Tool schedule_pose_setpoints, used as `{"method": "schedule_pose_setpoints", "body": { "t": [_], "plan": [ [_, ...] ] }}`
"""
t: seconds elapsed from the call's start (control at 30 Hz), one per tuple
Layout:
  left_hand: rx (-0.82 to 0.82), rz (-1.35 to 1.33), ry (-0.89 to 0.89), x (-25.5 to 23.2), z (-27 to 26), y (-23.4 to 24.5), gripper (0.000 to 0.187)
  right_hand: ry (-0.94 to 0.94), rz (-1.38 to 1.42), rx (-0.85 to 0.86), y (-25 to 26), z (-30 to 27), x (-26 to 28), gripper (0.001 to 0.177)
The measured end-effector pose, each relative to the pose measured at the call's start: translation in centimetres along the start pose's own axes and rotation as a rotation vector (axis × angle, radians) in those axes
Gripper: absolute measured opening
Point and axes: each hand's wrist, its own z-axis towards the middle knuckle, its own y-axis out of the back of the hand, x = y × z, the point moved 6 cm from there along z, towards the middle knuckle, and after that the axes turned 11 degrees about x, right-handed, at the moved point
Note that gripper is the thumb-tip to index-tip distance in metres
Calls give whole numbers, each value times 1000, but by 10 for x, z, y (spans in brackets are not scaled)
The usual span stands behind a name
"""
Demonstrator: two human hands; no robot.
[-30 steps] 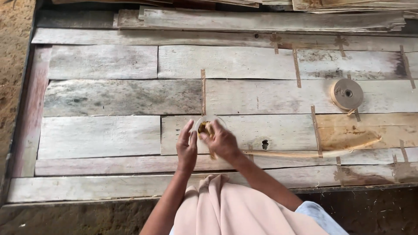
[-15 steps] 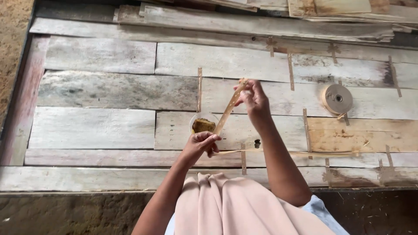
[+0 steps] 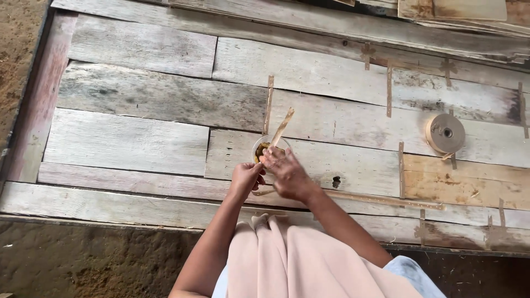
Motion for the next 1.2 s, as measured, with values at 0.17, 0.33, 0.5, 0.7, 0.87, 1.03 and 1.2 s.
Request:
{"method": "schedule_pose_setpoints", "body": {
  "t": [0.17, 0.33, 0.5, 0.7, 0.87, 1.03, 1.2],
  "plan": [
    [-24, 293, 50, 2, 10, -1, 29, -42, -257, 401, -73, 12, -13, 75],
    [-68, 245, -63, -54, -57, -16, 29, -89, -208, 462, -72, 18, -13, 89],
    [-48, 43, -288, -155, -149, -32, 32, -129, -276, 522, -67, 18, -13, 91],
    [13, 75, -499, -193, -143, -48, 27, -249, 648, 298, 31, 2, -40, 63],
    [89, 54, -489, -197, -98, -82, 28, -294, 1912, -224, 143, 21, -53, 66],
    [181, 77, -538, -240, -56, -125, 37, -328, 1832, -557, 165, 47, -155, 70],
    [319, 185, -593, -247, 33, -154, 37, -367, 1847, -652, 172, 73, -226, 57]
  ]
}}
